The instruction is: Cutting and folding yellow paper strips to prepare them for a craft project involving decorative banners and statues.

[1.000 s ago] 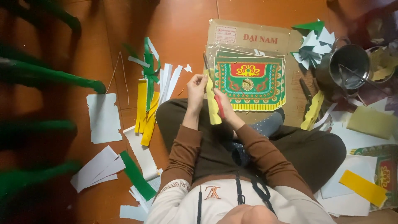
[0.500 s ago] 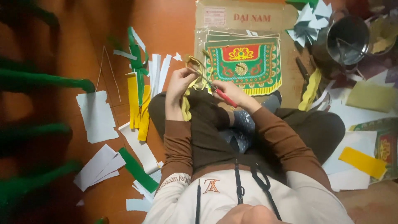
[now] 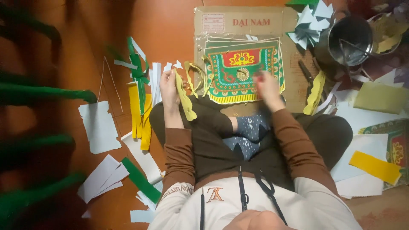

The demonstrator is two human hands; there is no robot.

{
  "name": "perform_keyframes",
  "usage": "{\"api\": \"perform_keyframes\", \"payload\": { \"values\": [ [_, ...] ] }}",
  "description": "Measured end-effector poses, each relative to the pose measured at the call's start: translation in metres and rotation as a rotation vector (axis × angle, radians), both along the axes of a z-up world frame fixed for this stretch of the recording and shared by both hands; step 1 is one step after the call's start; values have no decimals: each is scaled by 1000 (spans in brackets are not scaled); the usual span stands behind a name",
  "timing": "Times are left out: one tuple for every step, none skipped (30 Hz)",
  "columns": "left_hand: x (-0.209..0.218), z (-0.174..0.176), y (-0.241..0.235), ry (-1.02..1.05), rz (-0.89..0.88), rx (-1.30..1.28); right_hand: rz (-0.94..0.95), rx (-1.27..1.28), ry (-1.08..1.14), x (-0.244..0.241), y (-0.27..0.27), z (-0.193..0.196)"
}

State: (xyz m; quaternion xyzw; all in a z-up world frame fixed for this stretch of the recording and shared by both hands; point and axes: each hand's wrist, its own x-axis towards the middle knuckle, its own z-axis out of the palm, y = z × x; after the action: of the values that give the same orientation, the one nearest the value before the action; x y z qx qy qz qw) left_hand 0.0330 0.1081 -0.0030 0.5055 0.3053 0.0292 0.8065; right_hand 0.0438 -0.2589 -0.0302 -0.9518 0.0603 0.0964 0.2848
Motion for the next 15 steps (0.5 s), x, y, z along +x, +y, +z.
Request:
{"api": "perform_keyframes", "payload": {
  "values": [
    [5,-1,3,-5,4,0,4,0,-5,4,-23,-9],
    [8,-3,6,-23,-7,-22,4,-171,25,9,-47,-17],
    [13,-5,9,-40,-19,-43,3,-343,53,15,-70,-25],
    [18,-14,14,-42,-8,-46,14,-346,50,18,-77,-41],
    [23,-23,19,-21,-13,-26,50,-624,-18,22,-83,-57],
    [29,-32,26,3,-19,-4,85,-898,-89,25,-88,-74],
    [34,-37,27,4,-9,-3,95,-897,-93,33,-73,-89],
    [36,-43,29,97,-34,132,178,-765,-294,37,-58,-105],
    [39,-50,30,190,-60,266,258,-624,-491,40,-43,-121],
    [40,-98,29,199,-55,266,266,-621,-485,10,-8,-94],
    [40,-145,29,251,-130,348,160,-311,-427,5,38,-55],
    [44,-191,29,296,-208,432,48,0,-368,21,94,-1],
    [42,-177,21,298,-205,435,50,3,-366,23,113,-20],
    [43,-163,16,362,-255,463,54,-19,-387,25,134,-39],
    [45,-148,10,426,-305,491,57,-42,-407,28,156,-57]
  ]
}}
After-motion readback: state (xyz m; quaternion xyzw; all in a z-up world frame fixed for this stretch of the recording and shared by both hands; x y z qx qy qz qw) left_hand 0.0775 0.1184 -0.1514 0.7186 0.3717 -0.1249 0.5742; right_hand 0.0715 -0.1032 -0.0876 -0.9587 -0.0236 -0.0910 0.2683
